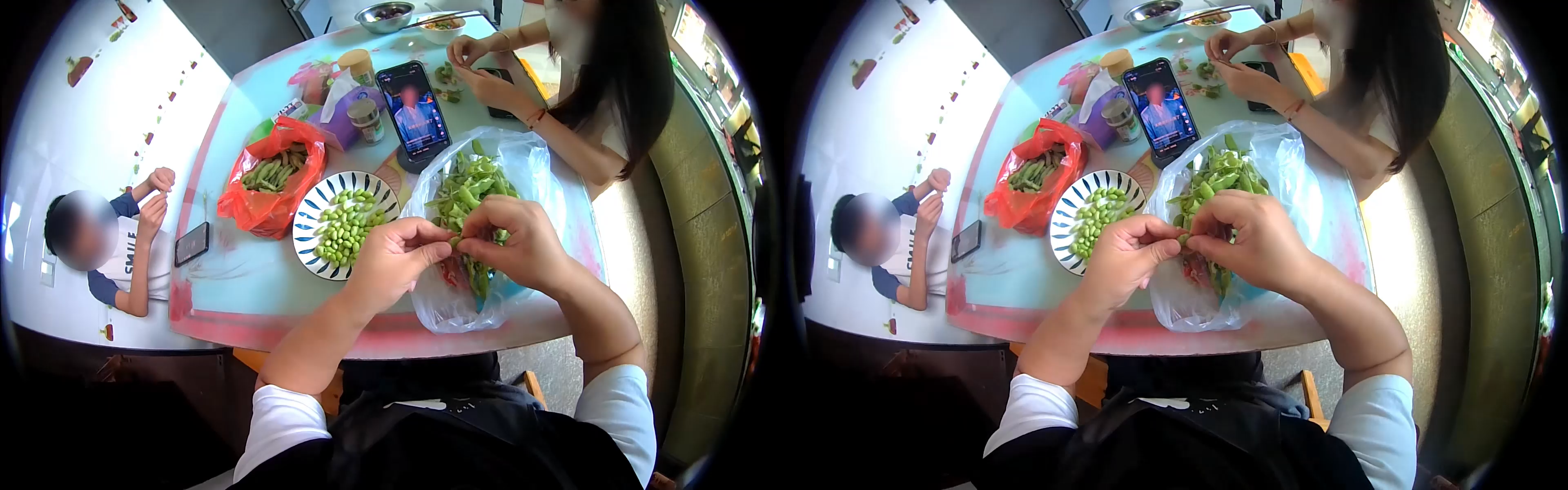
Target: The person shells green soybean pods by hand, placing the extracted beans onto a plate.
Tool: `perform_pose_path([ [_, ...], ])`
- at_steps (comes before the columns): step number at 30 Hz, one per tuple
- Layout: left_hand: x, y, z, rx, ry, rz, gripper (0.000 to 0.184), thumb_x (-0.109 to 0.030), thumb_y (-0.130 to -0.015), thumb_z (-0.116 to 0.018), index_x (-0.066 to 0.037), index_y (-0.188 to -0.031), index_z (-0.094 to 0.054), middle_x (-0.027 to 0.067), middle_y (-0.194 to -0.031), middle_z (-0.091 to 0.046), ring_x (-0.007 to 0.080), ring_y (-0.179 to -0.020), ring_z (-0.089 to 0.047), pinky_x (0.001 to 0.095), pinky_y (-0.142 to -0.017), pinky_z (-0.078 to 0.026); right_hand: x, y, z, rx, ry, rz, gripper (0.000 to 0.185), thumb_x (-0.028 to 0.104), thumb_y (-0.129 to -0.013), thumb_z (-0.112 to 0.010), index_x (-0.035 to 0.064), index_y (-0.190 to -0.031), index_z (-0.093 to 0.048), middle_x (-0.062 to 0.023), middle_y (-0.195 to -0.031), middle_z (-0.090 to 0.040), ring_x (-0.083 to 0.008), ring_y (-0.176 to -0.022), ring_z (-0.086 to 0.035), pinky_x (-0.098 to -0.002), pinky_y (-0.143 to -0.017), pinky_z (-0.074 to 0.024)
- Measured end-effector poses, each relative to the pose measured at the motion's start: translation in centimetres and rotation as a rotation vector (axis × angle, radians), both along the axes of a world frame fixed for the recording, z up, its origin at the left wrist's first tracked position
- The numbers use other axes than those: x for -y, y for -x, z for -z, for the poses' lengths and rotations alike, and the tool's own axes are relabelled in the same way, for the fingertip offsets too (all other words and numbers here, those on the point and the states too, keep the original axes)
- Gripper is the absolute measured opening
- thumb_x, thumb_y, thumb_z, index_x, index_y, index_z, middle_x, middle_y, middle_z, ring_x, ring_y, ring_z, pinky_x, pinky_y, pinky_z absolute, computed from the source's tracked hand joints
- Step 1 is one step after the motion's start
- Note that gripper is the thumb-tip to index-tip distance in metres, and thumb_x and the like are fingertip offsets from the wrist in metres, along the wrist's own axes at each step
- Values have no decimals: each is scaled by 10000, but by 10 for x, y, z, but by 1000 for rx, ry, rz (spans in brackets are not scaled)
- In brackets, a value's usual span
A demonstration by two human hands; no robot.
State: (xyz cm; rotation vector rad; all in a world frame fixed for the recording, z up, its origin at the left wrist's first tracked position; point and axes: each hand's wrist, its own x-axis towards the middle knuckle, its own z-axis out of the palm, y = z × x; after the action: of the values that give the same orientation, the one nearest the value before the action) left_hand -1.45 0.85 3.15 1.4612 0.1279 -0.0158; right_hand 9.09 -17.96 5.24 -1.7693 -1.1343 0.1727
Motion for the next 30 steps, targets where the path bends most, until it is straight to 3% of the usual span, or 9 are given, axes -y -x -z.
perform_pose_path([
  [2,-1,0,4,16,25,-5,123,-73,-917,-670,-13,-1024,-683,11,-796,-684,13,-553,-505,186,-440,-335,-3,1,2,-50,-4,4,119,62,-773,-741,20,-835,-648,-96,-764,-626,-207,-680,-641,-318,-614,-511],
  [8,3,-1,7,14,-51,-65,129,-66,-920,-663,-13,-1036,-680,9,-806,-684,11,-571,-518,182,-451,-356,-16,13,21,194,-86,104,145,14,-711,-689,26,-834,-612,-109,-772,-598,-280,-686,-630,-361,-605,-517],
  [11,5,1,7,9,-89,-83,140,-64,-920,-660,-7,-1047,-671,15,-822,-686,8,-582,-527,181,-448,-361,-18,14,23,264,-118,93,188,-26,-687,-701,29,-845,-618,-89,-751,-586,-236,-662,-619,-327,-591,-512],
  [14,5,1,1,0,-77,-91,155,-68,-921,-660,0,-1060,-659,20,-844,-689,6,-551,-507,178,-436,-356,-18,9,24,312,-142,52,204,-37,-665,-700,38,-831,-609,-93,-782,-595,-253,-687,-618,-335,-596,-511],
  [17,-9,0,6,-37,132,-1,153,-67,-919,-662,2,-1055,-652,19,-839,-687,8,-507,-473,177,-419,-339,-18,3,25,428,-222,-56,223,-7,-659,-707,42,-855,-612,-102,-789,-584,-307,-719,-610,-392,-628,-513],
  [20,-8,-1,7,-36,88,-11,137,-71,-934,-640,-19,-1061,-632,59,-879,-691,18,-435,-421,155,-394,-313,-16,2,22,414,-237,-107,255,-17,-645,-712,40,-874,-614,-102,-794,-575,-314,-725,-599,-396,-639,-512],
  [26,-18,-4,6,-10,316,-19,186,-155,-1001,-553,-28,-1117,-622,118,-1003,-702,6,-413,-366,148,-397,-281,-5,0,8,364,-27,207,219,-6,-684,-676,39,-892,-626,-114,-836,-589,-329,-756,-607,-399,-667,-513],
  [30,-18,-4,7,3,345,8,199,-154,-995,-568,-22,-1137,-616,126,-1042,-687,1,-411,-350,146,-405,-280,-3,-6,8,404,-1,225,197,41,-716,-677,32,-910,-646,-122,-866,-601,-328,-821,-607,-413,-735,-505],
])
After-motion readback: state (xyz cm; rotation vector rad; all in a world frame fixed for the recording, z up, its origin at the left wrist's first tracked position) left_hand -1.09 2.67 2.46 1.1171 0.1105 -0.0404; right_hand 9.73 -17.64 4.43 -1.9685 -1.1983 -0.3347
